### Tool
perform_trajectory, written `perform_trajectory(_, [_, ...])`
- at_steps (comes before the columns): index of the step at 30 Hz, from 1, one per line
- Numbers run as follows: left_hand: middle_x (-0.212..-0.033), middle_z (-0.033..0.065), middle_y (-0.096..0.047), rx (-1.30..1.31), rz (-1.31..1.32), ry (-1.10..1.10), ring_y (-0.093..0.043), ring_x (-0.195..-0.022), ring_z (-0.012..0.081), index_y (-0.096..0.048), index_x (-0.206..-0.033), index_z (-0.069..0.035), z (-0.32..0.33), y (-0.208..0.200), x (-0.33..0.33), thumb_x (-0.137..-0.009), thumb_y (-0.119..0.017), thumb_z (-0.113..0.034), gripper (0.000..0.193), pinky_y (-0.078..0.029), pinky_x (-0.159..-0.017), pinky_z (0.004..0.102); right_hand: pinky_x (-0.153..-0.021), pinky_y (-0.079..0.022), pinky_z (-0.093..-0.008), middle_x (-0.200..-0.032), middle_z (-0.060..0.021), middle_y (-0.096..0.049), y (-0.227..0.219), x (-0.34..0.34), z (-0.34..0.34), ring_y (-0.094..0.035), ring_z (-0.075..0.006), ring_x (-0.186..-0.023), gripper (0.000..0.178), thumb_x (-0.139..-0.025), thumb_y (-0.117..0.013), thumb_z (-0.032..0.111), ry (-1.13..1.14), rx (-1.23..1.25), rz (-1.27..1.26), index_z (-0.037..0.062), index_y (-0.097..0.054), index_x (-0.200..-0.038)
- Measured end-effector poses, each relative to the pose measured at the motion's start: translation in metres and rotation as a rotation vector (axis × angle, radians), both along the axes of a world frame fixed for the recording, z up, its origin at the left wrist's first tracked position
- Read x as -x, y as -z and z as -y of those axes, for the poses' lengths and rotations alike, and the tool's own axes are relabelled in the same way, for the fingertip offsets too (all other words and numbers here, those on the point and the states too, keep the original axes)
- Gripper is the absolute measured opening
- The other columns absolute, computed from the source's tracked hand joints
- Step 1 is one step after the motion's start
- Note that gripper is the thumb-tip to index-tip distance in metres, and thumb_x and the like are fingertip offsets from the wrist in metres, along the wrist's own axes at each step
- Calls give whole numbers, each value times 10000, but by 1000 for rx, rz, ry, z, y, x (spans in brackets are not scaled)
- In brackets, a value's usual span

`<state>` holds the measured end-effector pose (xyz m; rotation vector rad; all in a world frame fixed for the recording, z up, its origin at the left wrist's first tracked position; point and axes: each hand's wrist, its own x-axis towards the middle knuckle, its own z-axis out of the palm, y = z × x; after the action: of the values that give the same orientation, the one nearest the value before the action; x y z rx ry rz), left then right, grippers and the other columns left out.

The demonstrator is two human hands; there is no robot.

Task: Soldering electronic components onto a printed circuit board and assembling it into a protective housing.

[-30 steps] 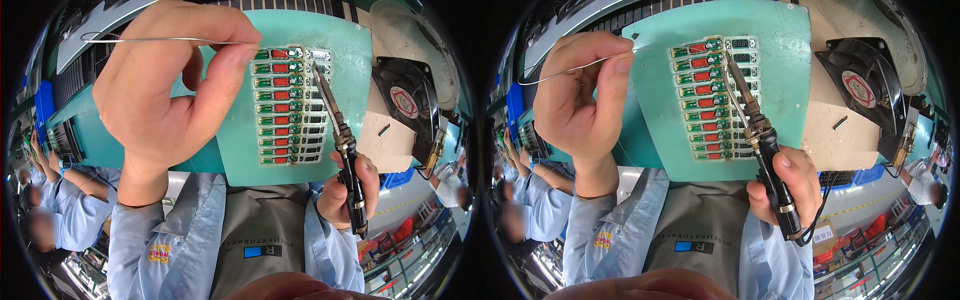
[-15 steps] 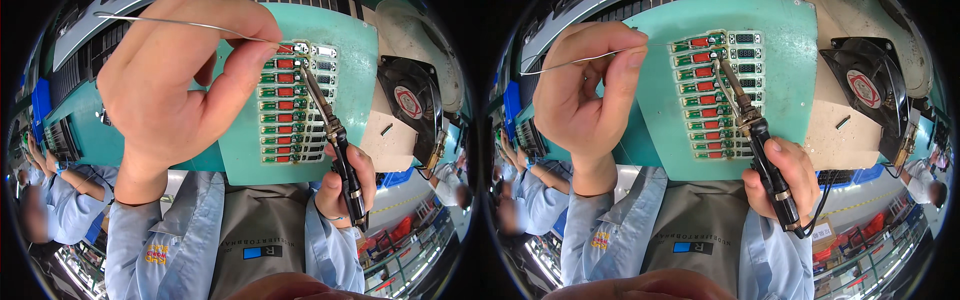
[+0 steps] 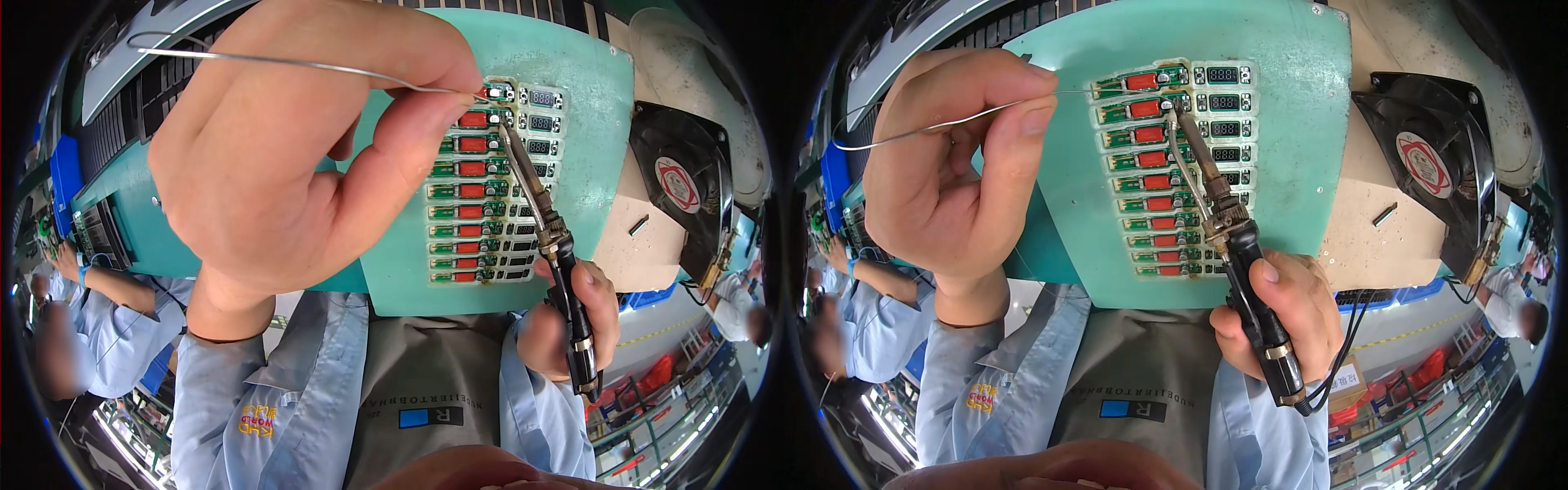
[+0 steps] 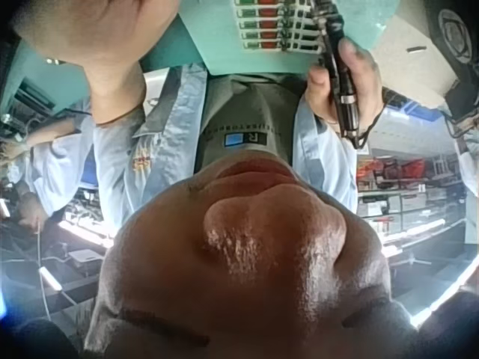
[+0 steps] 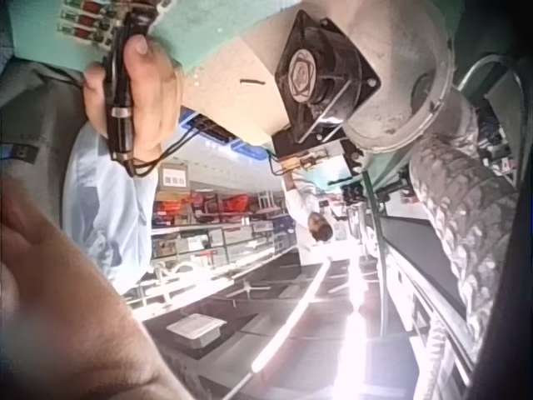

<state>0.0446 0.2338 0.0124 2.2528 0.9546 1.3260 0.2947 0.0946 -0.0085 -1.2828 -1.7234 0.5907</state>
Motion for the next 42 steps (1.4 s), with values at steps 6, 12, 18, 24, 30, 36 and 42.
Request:
perform_trajectory(6, [-968, 152, -691, -5, -23, -9, -498, -614, 96, -677, -1008, 77, 1, -2, 2, -814, -715, 105, 200, -387, -521, 174, -721, -558, -330, -950, -239, -703, -2, 0, -1, -705, -275, -769, 468, -985, -707, 276, -18, -16, -4, -61, -573, -1281])
perform_trajectory(12, [-976, 154, -689, -12, -41, -18, -498, -617, 100, -677, -1011, 75, 1, -1, 6, -817, -714, 103, 199, -388, -521, 176, -711, -553, -326, -931, -238, -702, -1, 1, -2, -702, -275, -759, 465, -981, -709, 272, -22, -19, -2, -60, -575, -1277])
perform_trajectory(18, [-974, 152, -692, 34, -61, -29, -494, -615, 101, -679, -1011, 71, 4, -5, 5, -819, -713, 101, 197, -386, -521, 175, -705, -552, -325, -916, -238, -699, -1, 2, 0, -705, -280, -756, 461, -977, -711, 264, -16, -33, -8, -62, -578, -1274])
perform_trajectory(24, [-961, 151, -699, 88, -68, -69, -496, -610, 103, -677, -1009, 73, 7, -9, 1, -823, -713, 100, 191, -388, -522, 177, -698, -554, -323, -929, -245, -689, -4, 1, 0, -713, -290, -759, 460, -979, -709, 265, -25, -17, 2, -61, -578, -1276])
perform_trajectory(30, [-952, 153, -701, -30, -18, -22, -513, -618, 106, -675, -1010, 77, -1, -1, 9, -828, -712, 98, 186, -395, -526, 180, -681, -559, -330, -978, -259, -674, 5, -1, 4, -717, -302, -750, 473, -983, -710, 288, 5, -100, -43, -60, -579, -1276])
perform_trajectory(36, [-955, 157, -704, -173, -4, 8, -519, -618, 105, -675, -1009, 80, -8, 0, 11, -827, -714, 102, 186, -401, -533, 181, -668, -564, -342, -1006, -263, -663, 12, -3, 8, -712, -305, -725, 507, -976, -723, 334, 60, -221, -172, -53, -582, -1272])
perform_trajectory(42, [-965, 159, -716, -83, -18, -5, -543, -649, 127, -671, -974, 72, 4, -11, 7, -818, -724, 111, 169, -422, -533, 190, -664, -564, -340, -997, -247, -672, 11, -4, 14, -712, -301, -751, 521, -970, -732, 366, 41, -152, -113, -34, -587, -1271])
